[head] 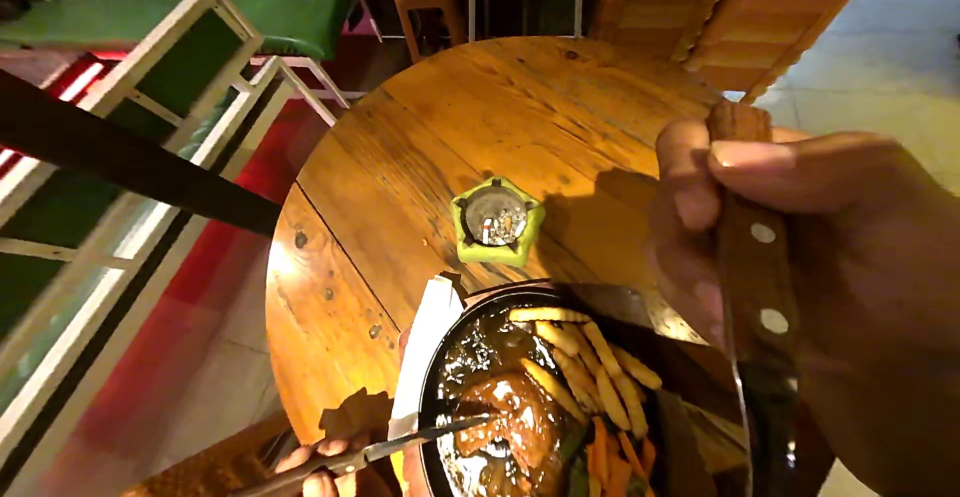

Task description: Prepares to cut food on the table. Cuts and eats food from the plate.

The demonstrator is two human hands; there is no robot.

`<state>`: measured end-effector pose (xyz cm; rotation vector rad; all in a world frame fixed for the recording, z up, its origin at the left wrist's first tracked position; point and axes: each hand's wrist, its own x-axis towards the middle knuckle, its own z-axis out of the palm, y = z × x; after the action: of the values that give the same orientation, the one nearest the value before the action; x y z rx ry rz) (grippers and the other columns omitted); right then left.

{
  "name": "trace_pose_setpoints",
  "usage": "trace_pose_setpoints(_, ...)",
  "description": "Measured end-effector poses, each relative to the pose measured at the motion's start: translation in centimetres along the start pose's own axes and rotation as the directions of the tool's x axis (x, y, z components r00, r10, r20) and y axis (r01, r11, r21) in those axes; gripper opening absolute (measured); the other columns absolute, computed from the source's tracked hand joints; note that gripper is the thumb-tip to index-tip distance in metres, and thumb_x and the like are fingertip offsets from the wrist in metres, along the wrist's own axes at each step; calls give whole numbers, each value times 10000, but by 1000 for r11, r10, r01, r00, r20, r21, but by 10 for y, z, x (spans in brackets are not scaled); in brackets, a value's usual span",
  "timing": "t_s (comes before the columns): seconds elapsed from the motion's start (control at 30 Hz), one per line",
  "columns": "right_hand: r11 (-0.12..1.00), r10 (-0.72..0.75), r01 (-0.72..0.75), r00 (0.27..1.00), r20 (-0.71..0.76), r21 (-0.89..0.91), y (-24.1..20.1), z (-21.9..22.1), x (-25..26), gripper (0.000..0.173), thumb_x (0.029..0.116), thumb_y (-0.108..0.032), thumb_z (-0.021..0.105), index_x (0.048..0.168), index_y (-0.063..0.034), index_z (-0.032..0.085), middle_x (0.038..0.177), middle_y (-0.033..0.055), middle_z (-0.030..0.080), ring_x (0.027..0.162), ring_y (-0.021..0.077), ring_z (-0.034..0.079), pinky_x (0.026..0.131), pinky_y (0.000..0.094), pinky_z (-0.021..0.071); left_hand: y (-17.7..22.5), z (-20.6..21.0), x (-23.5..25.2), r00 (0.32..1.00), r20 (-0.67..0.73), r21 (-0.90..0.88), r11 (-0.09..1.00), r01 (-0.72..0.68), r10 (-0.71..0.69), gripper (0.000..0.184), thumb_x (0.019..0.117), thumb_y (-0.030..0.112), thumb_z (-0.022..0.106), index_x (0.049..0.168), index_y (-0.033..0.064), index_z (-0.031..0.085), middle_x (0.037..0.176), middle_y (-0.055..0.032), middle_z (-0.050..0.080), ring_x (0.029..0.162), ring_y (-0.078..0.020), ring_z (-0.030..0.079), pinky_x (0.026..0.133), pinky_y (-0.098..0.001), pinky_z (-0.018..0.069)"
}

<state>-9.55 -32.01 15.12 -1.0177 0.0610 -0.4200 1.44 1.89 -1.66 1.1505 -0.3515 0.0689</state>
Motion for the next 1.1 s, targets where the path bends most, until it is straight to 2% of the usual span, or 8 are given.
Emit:
trace_pose_setpoints(0.13, 1000, 9, -9, 1000, 8, -6, 0, -2, 1, 322, 1091, -219, 400, 933, -48, 622, 659, 35, 606, 469, 63, 618, 417, 216, 567, -2, -7, 0, 1000, 20, 53, 998, -26, 25, 205, 1038, 235, 584, 1222, 171, 647, 1085, 24, 706, 957, -73, 685, 801, -211, 574)
trace_pose_setpoints(0.27, 1000, 23, -23, 1000, -20, -17, -1, -3, 5, 325, 1080, -227, 389, 889, -71, 601, 649, 33, 598, 440, 64, 600, 385, 232, 555, 0, -4, 0, 1000, -5, 58, 998, -17, 17, 206, 1016, 255, 624, 1201, 173, 661, 1057, 19, 714, 924, -75, 688, 765, -212, 578)
trace_pose_setpoints(0.4, 997, -35, 33, 999, -31, -63, 4, -6, 7, 359, 1093, -235, 371, 870, -91, 614, 681, 11, 608, 460, 45, 587, 385, 209, 538, -2, -6, -2, 1000, -27, 65, 998, -12, 14, 231, 1003, 276, 646, 1208, 170, 641, 1069, 7, 713, 915, -96, 696, 751, -231, 589)
trace_pose_setpoints(0.57, 997, 1, -5, 998, -61, -77, 16, -19, 6, 354, 1097, -265, 355, 942, -49, 590, 701, 80, 617, 447, 140, 606, 365, 301, 548, -2, 2, -2, 997, -64, 58, 998, -33, 37, 229, 995, 250, 658, 1194, 140, 634, 1039, 8, 715, 890, -92, 698, 756, -222, 587)
trace_pose_setpoints(0.63, 989, -72, 63, 996, -61, -137, 20, -16, 14, 321, 1091, -202, 373, 910, -56, 595, 717, 66, 651, 471, 135, 625, 387, 291, 566, 0, 4, -3, 996, -88, 61, 998, -14, 20, 225, 987, 259, 669, 1183, 153, 634, 1040, 12, 713, 900, -96, 697, 766, -232, 591)
trace_pose_setpoints(0.73, 925, -188, 168, 982, -26, -342, 24, -13, 25, 226, 1062, -124, 413, 922, -102, 591, 736, -2, 687, 503, 90, 640, 405, 248, 571, 0, 4, -3, 997, -80, 45, 999, -3, 6, 223, 990, 261, 668, 1189, 167, 627, 1046, 14, 707, 911, -100, 692, 788, -248, 591)
trace_pose_setpoints(0.9, 745, -297, 340, 939, 170, -574, 33, -20, 36, 137, 1007, -86, 538, 906, -138, 614, 762, -83, 672, 613, 45, 660, 497, 224, 592, -2, 3, -2, 998, -59, 41, 999, -19, 22, 231, 993, 248, 664, 1193, 142, 616, 1020, 8, 699, 881, -102, 683, 768, -245, 583)
trace_pose_setpoints(1.1, 601, -250, 493, 864, 438, -630, 31, -18, 32, 79, 986, -95, 581, 922, -89, 626, 778, -100, 641, 649, -42, 604, 544, 130, 532, -4, 0, -1, 998, -56, 56, 998, -28, 32, 236, 1008, 237, 645, 1221, 143, 605, 1055, 4, 700, 928, -114, 688, 814, -265, 588)
